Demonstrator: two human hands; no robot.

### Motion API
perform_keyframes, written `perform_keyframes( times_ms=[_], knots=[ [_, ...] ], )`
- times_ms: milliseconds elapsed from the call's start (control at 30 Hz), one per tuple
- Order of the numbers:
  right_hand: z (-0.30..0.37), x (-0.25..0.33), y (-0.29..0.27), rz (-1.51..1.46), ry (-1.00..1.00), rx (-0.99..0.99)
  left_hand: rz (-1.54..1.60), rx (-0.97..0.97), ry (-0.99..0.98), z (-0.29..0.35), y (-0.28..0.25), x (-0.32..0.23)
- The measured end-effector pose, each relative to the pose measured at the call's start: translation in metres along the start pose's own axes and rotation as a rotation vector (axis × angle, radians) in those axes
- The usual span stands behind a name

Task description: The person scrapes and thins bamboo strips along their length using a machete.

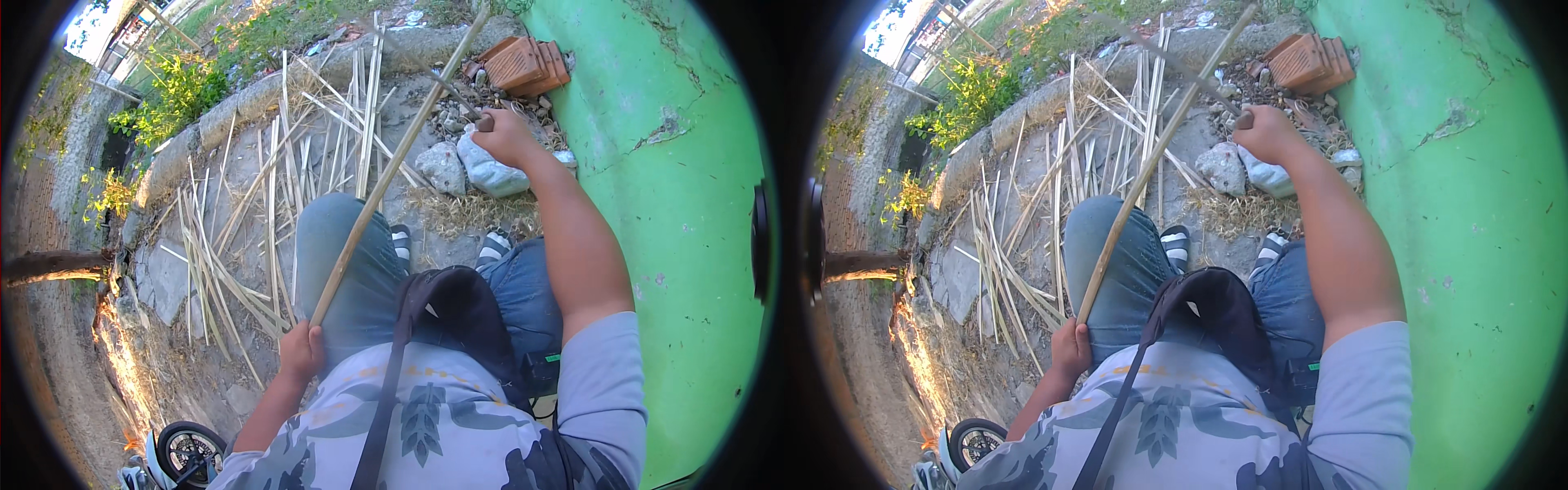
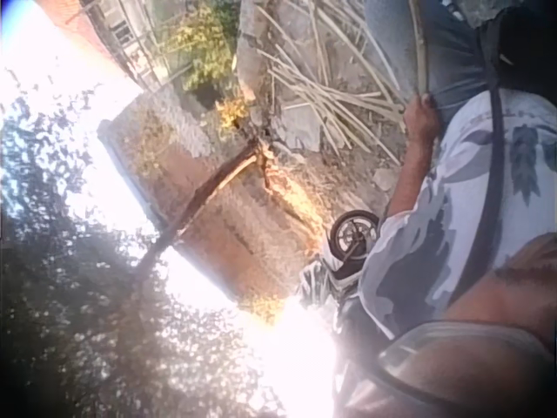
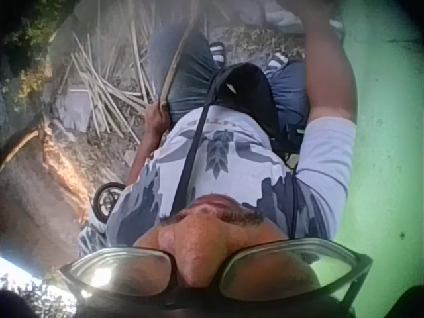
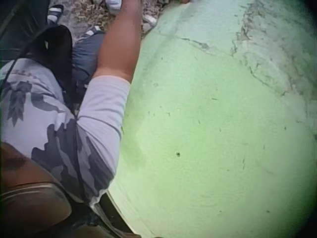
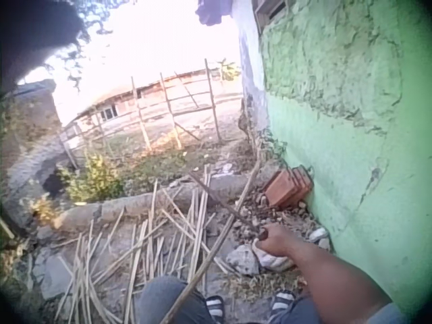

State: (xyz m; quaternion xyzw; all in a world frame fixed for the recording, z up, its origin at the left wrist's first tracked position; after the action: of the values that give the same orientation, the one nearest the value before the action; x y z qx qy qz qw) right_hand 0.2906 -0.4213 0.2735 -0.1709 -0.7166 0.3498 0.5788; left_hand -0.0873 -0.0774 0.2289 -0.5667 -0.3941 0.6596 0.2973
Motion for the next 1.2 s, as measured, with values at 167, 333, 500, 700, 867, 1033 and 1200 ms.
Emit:
perform_keyframes(
  times_ms=[167,333,500,700,867,1033,1200],
  knots=[
    [0.009,0.016,-0.009,0.08,-0.129,0.032,-0.012,0.028,-0.012,0.003,0.002,0.006],
    [0.028,0.061,0.011,0.265,-0.38,0.167,0.038,0.028,-0.012,0.001,0.003,0.005],
    [0.038,0.095,0.021,0.418,-0.456,0.209,0.05,0.019,0.001,0.001,0.002,0.01],
    [0.031,0.063,0.03,0.323,-0.316,0.296,0.051,0.039,0.002,-0.001,0.0,0.006],
    [0.037,0.077,0.032,0.31,-0.343,0.263,0.01,0.04,-0.014,0.001,-0.001,0.005],
    [0.033,0.075,0.043,0.296,-0.363,0.31,0.045,0.011,0.007,0.001,-0.005,0.0],
    [0.01,0.024,0.033,0.052,-0.095,0.253,0.02,0.024,0.006,0.002,-0.004,-0.002]
  ],
)
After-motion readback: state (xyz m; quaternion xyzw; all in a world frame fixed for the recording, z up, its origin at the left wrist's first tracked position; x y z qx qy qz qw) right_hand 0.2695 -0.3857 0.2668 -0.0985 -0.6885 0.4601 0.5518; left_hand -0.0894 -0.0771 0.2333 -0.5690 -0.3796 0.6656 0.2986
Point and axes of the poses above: each hand's wrist, its own z-axis away from the middle knuckle, its own y-axis out of the palm, x = y × z, the point moved 8 cm from there along -z, towards the middle knuckle, and after that the axes turned 1 degree about -x, right-handed, at the moved point
